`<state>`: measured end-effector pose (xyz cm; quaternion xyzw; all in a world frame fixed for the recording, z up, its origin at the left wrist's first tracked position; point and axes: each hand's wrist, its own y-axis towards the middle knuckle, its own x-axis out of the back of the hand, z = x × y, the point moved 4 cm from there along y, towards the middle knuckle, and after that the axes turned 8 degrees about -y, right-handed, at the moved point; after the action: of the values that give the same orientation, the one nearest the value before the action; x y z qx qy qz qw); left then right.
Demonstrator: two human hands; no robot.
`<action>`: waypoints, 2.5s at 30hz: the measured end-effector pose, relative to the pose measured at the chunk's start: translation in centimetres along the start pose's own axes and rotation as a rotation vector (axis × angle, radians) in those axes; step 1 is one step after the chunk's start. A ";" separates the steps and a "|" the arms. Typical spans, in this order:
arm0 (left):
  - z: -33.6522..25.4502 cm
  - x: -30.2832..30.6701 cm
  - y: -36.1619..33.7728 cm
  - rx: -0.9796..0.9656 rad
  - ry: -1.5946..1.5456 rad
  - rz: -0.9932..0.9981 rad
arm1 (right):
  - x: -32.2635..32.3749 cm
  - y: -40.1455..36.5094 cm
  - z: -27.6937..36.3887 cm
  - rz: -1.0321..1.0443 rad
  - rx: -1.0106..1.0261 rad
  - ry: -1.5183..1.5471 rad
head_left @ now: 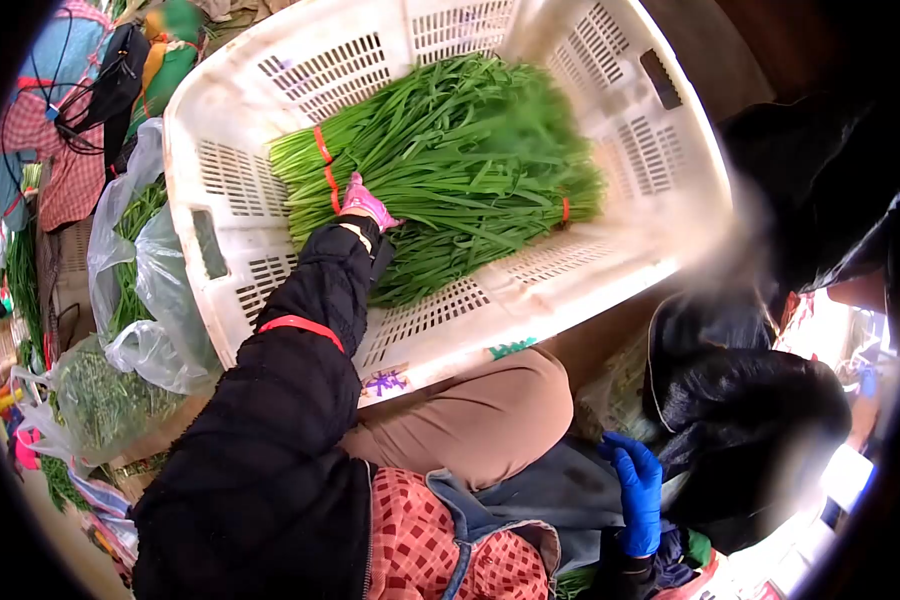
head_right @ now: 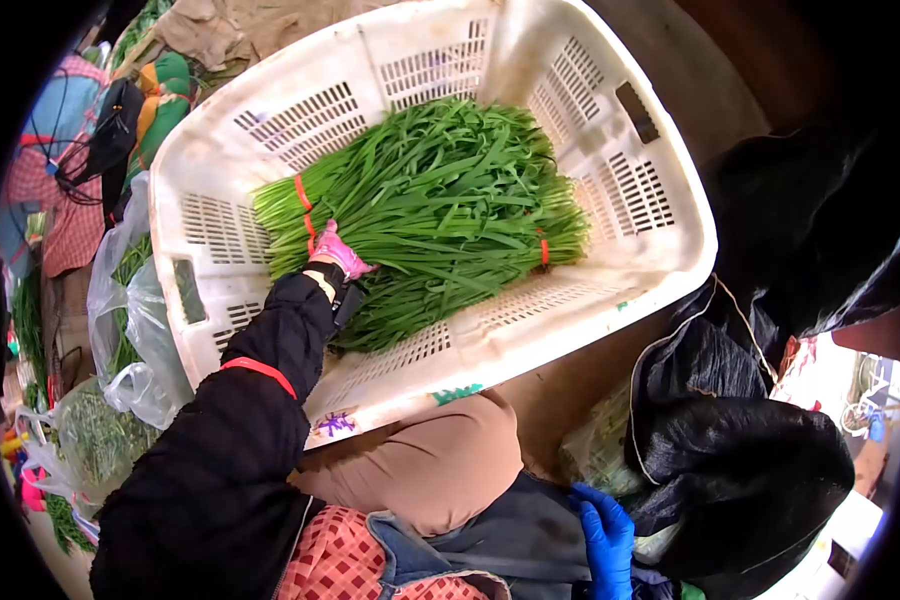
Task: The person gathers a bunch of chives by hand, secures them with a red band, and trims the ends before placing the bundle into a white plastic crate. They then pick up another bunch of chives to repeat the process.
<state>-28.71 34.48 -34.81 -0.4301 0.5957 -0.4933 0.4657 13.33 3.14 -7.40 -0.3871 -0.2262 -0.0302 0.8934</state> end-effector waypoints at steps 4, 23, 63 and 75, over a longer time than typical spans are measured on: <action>-1.6 1.5 8.5 0.088 0.219 0.273 | -0.3 -1.2 -1.4 -0.004 0.012 0.044; 12.4 -5.4 -6.6 -1.999 2.406 0.795 | -0.7 -8.6 -6.1 -0.158 -0.085 0.085; 17.1 -2.5 -32.1 -0.953 1.874 1.609 | -20.0 -31.4 -40.4 -0.803 -0.636 0.407; 31.7 21.3 -39.5 -0.464 2.231 1.805 | -5.5 -30.1 -50.8 -1.407 -0.538 0.275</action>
<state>0.29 2.19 -1.12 0.6191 0.7681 -0.0041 -0.1634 20.87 -54.34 -19.72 -0.3486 -0.2908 -0.6940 0.5588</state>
